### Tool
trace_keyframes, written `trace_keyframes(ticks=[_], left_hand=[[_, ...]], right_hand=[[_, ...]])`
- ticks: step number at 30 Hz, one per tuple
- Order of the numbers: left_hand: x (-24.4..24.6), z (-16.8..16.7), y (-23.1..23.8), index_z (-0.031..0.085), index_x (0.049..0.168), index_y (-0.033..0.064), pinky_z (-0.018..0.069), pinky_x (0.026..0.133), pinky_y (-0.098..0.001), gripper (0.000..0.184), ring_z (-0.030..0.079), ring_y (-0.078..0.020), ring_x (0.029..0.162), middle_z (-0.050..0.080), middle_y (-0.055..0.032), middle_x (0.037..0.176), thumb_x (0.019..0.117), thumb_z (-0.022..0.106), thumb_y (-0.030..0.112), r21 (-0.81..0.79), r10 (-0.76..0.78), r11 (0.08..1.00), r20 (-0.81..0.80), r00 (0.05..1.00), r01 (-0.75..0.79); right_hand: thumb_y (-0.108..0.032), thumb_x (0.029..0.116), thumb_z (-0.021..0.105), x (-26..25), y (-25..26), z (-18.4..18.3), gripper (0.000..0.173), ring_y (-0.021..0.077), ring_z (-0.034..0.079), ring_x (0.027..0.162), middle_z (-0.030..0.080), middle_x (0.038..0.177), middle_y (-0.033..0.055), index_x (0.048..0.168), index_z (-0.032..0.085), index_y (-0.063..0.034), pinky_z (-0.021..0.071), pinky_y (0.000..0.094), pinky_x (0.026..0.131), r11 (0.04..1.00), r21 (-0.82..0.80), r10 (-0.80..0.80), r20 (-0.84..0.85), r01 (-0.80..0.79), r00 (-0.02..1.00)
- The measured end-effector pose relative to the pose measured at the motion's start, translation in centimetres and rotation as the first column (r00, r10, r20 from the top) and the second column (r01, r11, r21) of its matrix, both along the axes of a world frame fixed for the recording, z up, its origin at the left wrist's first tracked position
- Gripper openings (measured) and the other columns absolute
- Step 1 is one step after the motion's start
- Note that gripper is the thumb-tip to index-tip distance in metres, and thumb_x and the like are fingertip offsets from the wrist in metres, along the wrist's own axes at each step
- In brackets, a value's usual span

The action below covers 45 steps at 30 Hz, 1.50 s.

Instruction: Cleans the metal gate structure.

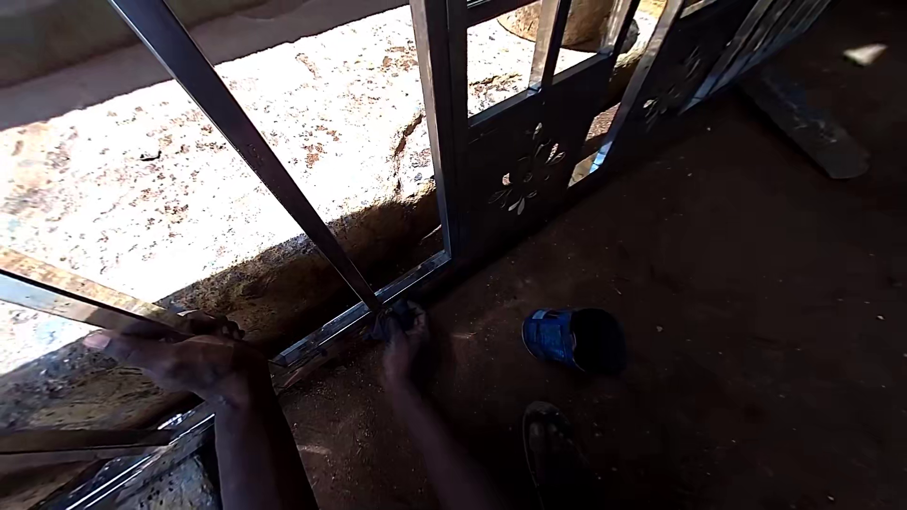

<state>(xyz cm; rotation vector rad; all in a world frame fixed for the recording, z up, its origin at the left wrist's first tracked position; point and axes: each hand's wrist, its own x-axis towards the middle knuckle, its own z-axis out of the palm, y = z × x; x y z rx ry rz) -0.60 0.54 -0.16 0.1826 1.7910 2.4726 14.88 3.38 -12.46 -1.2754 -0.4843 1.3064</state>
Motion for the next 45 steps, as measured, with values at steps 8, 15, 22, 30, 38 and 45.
trace_keyframes(ticks=[8,15,22,30,38,45], left_hand=[[-0.3,-0.5,0.0,0.042,0.088,0.0189,0.0372,0.038,-0.0254,0.053,0.04,-0.0104,0.04,0.04,0.004,0.054,0.1088,0.011,0.056,0.014,-0.009,1.0,-0.017,1.0,0.009],[0.1,0.0,-0.1,0.045,0.089,0.0191,0.0386,0.039,-0.025,0.054,0.042,-0.0098,0.04,0.043,0.0048,0.055,0.1089,0.011,0.056,0.005,-0.015,1.0,0.005,1.0,0.015],[0.3,0.0,0.1,0.047,0.087,0.0186,0.038,0.038,-0.0239,0.054,0.042,-0.0089,0.039,0.044,0.0046,0.054,0.1098,0.013,0.054,0.036,0.0,0.999,0.005,1.0,0.0],[0.2,0.0,0.1,0.043,0.087,0.0197,0.0361,0.038,-0.0246,0.052,0.04,-0.0096,0.039,0.041,0.0045,0.053,0.1092,0.011,0.055,0.015,-0.003,1.0,0.02,1.0,0.002],[0.0,-0.2,0.0,0.043,0.084,0.0185,0.0361,0.037,-0.0243,0.058,0.039,-0.0091,0.038,0.04,0.0049,0.052,0.1082,0.006,0.056,-0.008,-0.012,1.0,0.004,1.0,0.012],[-0.1,-0.3,0.0,0.044,0.091,0.0191,0.0382,0.039,-0.0257,0.053,0.041,-0.0096,0.041,0.042,0.0047,0.056,0.1086,0.011,0.056,-0.001,0.004,1.0,-0.008,1.0,-0.004]], right_hand=[[-0.004,0.0884,0.078,4.8,7.7,1.1,0.037,0.0101,0.069,0.093,0.069,0.107,0.0089,0.123,0.064,0.0018,0.0595,0.0282,0.084,0.946,0.305,-0.173,0.174,0.114,0.97],[0.0,0.0797,0.083,3.6,5.6,1.0,0.049,0.0108,0.064,0.081,0.062,0.094,0.0077,0.12,0.055,0.0021,0.0579,0.028,0.073,0.969,0.245,-0.061,0.267,-0.007,0.962],[0.003,0.0795,0.078,2.1,2.4,-2.3,0.039,0.0087,0.069,0.083,0.068,0.094,0.0084,0.113,0.058,0.0029,0.0605,0.0264,0.077,0.937,0.348,-0.084,0.301,-0.027,0.95],[-0.007,0.0934,0.074,7.3,7.6,-2.0,0.027,0.0101,0.067,0.094,0.069,0.104,0.0079,0.118,0.066,0.0006,0.0572,0.0291,0.087,0.969,0.172,-0.22,0.273,0.178,0.937],[-0.001,0.0959,0.068,4.4,5.1,-0.2,0.018,0.0113,0.064,0.082,0.065,0.092,0.0082,0.112,0.062,0.0024,0.0566,0.0281,0.076,0.986,-0.038,-0.162,0.003,0.162,0.987],[-0.002,0.1034,0.055,1.5,1.5,0.2,0.008,0.0142,0.06,0.061,0.061,0.078,0.0103,0.1,0.059,0.0035,0.0538,0.0269,0.054,0.979,-0.194,-0.117,-0.287,0.062,0.951]])
